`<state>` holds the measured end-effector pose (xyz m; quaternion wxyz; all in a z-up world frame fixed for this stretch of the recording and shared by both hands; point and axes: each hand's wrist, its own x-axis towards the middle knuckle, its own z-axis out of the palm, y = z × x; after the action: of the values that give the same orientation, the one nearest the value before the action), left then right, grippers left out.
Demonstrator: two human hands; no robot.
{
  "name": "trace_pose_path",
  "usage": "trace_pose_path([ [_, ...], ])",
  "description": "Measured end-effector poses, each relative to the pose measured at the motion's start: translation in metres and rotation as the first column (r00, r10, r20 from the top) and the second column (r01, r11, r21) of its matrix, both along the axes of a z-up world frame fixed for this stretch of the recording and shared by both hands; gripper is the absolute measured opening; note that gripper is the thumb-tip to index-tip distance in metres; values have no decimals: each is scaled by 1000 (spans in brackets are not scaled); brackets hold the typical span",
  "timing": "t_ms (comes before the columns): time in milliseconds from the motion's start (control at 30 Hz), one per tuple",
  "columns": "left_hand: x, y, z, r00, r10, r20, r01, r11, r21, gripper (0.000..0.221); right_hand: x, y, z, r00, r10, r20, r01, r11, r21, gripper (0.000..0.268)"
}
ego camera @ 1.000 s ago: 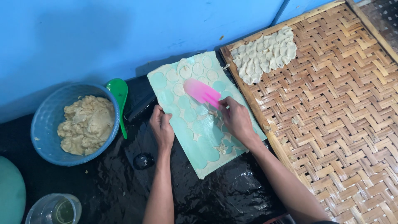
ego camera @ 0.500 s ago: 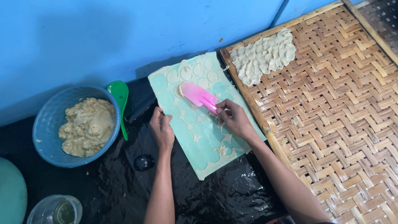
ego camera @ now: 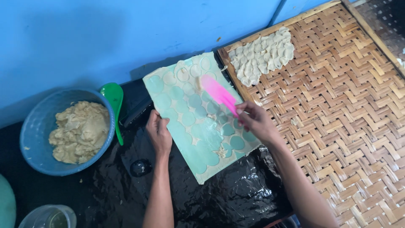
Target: Scraping dough shapes from a template and flattening a lump of dough using a rolling pin.
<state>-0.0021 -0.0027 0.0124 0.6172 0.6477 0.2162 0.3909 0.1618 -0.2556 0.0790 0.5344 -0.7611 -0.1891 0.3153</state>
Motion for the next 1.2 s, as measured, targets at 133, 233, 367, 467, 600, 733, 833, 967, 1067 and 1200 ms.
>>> trace_pose_path([
  [133, 0, 1, -6, 1000, -7, 29, 8, 1000, -28, 4, 18, -47, -5, 992, -120, 39, 120, 993, 4, 22],
  [233, 0, 0, -4, 1000, -2, 26, 3, 1000, -18, 7, 37, -84, -21, 956, -286, 58, 288, 958, -14, 21],
  [367, 0, 0, -9, 1000, 17, 19, -17, 1000, -13, 7, 56, -113, -34, 887, -370, 276, 404, 912, -76, 21],
  [467, 1, 2, -17, 999, 32, 7, -32, 999, -17, 5, 65, -119, -38, 857, -381, 347, 427, 902, -65, 21],
  [600, 3, -1, -3, 999, 23, 31, -23, 1000, -12, 6, 67, -115, -35, 869, -394, 300, 437, 895, -91, 21],
  [733, 2, 0, -11, 999, 36, 5, -36, 999, 13, 5, 70, -113, -36, 872, -385, 300, 426, 901, -81, 21],
  [833, 1, 2, -16, 999, 41, -18, -40, 998, 38, 5, 71, -111, -36, 864, -397, 309, 444, 891, -97, 21],
  [967, 2, 2, -14, 1000, 25, 5, -25, 999, 36, 7, 66, -109, -31, 813, -395, 428, 503, 846, -175, 20],
  [1067, 2, 2, -17, 1000, 9, 24, -9, 1000, 8, 8, 60, -109, -31, 700, -290, 653, 544, 809, -224, 18],
  [1200, 2, 3, -17, 1000, 16, 21, -17, 1000, 26, 10, 48, -97, -12, 609, -83, 789, 629, 656, -416, 18],
])
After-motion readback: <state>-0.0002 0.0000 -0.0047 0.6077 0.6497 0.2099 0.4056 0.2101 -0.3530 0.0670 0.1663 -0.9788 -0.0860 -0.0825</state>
